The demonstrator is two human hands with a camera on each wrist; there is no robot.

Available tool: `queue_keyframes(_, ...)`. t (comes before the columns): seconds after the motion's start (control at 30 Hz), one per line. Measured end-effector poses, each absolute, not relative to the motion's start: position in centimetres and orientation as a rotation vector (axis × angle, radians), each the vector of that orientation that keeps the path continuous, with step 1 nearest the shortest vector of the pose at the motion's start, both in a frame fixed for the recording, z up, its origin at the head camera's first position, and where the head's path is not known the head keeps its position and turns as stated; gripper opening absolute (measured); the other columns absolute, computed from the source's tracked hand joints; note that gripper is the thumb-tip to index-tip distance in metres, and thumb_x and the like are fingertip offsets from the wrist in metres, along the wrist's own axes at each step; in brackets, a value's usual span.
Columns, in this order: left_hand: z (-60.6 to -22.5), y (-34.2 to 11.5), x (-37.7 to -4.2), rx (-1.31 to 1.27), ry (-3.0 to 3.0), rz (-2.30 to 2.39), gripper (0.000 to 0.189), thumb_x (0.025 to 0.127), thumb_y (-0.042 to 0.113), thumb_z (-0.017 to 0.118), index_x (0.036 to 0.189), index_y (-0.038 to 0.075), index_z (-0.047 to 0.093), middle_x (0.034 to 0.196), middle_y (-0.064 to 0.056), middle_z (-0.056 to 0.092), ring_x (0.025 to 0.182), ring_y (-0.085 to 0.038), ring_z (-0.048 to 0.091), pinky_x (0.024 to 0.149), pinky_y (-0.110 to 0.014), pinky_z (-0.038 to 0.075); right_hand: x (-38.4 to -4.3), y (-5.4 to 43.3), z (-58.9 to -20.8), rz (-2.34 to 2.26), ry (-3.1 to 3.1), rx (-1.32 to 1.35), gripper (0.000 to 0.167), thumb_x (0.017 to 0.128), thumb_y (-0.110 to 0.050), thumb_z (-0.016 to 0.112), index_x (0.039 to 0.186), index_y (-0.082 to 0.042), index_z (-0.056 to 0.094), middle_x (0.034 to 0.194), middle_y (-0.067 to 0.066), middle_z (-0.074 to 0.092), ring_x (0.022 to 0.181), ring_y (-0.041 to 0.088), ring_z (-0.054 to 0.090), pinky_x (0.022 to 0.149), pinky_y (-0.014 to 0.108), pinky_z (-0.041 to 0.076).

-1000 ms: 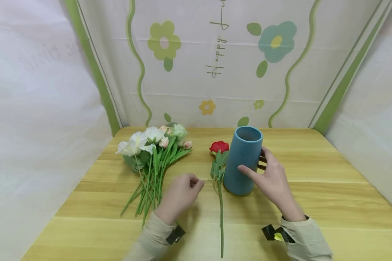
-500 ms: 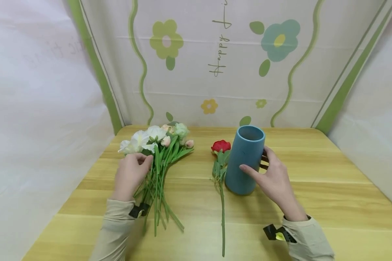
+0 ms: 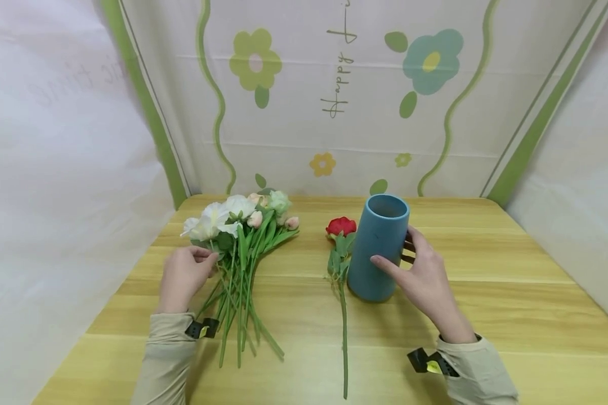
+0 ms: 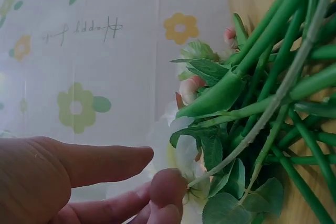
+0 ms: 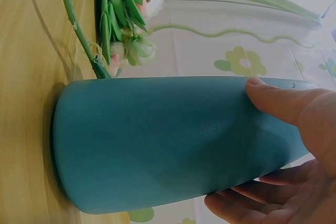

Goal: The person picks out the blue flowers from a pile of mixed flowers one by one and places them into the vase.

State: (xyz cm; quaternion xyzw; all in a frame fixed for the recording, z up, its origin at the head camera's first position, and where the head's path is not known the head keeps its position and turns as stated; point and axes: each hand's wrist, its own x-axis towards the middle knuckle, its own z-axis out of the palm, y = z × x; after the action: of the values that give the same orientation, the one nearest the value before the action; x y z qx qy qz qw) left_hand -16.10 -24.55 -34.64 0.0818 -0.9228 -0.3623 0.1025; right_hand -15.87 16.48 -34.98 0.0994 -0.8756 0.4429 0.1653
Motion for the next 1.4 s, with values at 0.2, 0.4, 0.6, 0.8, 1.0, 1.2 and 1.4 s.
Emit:
queue_keyframes(0.2, -35.6, -24.4, -16.1, 0.267, -2.874, -1.07, 0.036, 0.096, 0.027, 0.063, 0.109, -0.006, 0.068, 0.076, -0.005, 0.066, 0.064, -0.02, 0.058, 0.055, -0.034, 0.045, -15.5, 16.7, -35.3, 1.278, -2.501, 0.278, 0.09, 0.084, -0.042, 0.078, 0.147, 0.003, 0.033, 0.136, 0.024, 0.049, 0.12, 0.042, 0.051, 0.091, 0.056, 0.047)
queue_keyframes(0.4, -35.7, -24.1, -16.1, 0.272, -2.901, -1.016, 0.04, 0.093, 0.031, 0.067, 0.107, -0.006, 0.069, 0.088, -0.013, 0.069, 0.072, -0.023, 0.06, 0.062, -0.04, 0.049, -15.2, 16.8, -35.6, 1.28, -2.502, 0.27, 0.09, 0.084, -0.042, 0.078, 0.147, 0.003, 0.033, 0.137, 0.024, 0.049, 0.12, 0.042, 0.051, 0.091, 0.055, 0.047)
queue_keyframes(0.6, -35.9, -24.1, -16.4, 0.266, -2.914, -0.941, 0.031, 0.092, 0.026, 0.069, 0.101, -0.003, 0.072, 0.097, -0.017, 0.069, 0.075, -0.025, 0.06, 0.062, -0.041, 0.049, -15.2, 16.9, -35.5, 1.272, -2.505, 0.26, 0.09, 0.085, -0.042, 0.077, 0.148, 0.003, 0.032, 0.138, 0.025, 0.048, 0.121, 0.042, 0.051, 0.091, 0.055, 0.047)
queue_keyframes(0.8, -36.1, -24.3, -16.6, 0.273, -2.89, -0.926, 0.024, 0.089, 0.019, 0.07, 0.1, -0.002, 0.072, 0.099, -0.019, 0.069, 0.082, -0.031, 0.063, 0.068, -0.046, 0.05, -15.6, 16.7, -35.4, 1.258, -2.512, 0.267, 0.091, 0.084, -0.045, 0.076, 0.148, 0.003, 0.031, 0.139, 0.024, 0.047, 0.121, 0.042, 0.051, 0.091, 0.055, 0.047)
queue_keyframes(1.0, -35.8, -24.4, -16.3, 0.286, -2.898, -0.921, 0.02, 0.09, 0.018, 0.069, 0.096, -0.001, 0.072, 0.097, -0.019, 0.068, 0.078, -0.028, 0.062, 0.061, -0.043, 0.049, -15.7, 16.5, -35.4, 1.255, -2.51, 0.281, 0.091, 0.085, -0.043, 0.076, 0.148, 0.003, 0.031, 0.139, 0.024, 0.047, 0.121, 0.042, 0.051, 0.091, 0.055, 0.047)
queue_keyframes(1.2, -35.5, -24.1, -16.2, 0.299, -2.882, -0.912, 0.019, 0.089, 0.019, 0.069, 0.097, 0.002, 0.074, 0.1, -0.019, 0.069, 0.08, -0.029, 0.063, 0.06, -0.045, 0.049, -15.6, 16.4, -35.1, 1.242, -2.505, 0.294, 0.089, 0.085, -0.04, 0.077, 0.147, 0.005, 0.032, 0.138, 0.025, 0.047, 0.121, 0.042, 0.051, 0.091, 0.056, 0.047)
queue_keyframes(1.4, -35.7, -23.8, -16.3, 0.308, -2.811, -0.901, 0.017, 0.089, 0.018, 0.066, 0.094, 0.002, 0.072, 0.094, -0.016, 0.069, 0.077, -0.028, 0.063, 0.06, -0.043, 0.049, -15.6, 16.6, -35.0, 1.243, -2.505, 0.305, 0.09, 0.085, -0.04, 0.077, 0.148, 0.005, 0.031, 0.138, 0.026, 0.047, 0.121, 0.043, 0.051, 0.091, 0.056, 0.047)
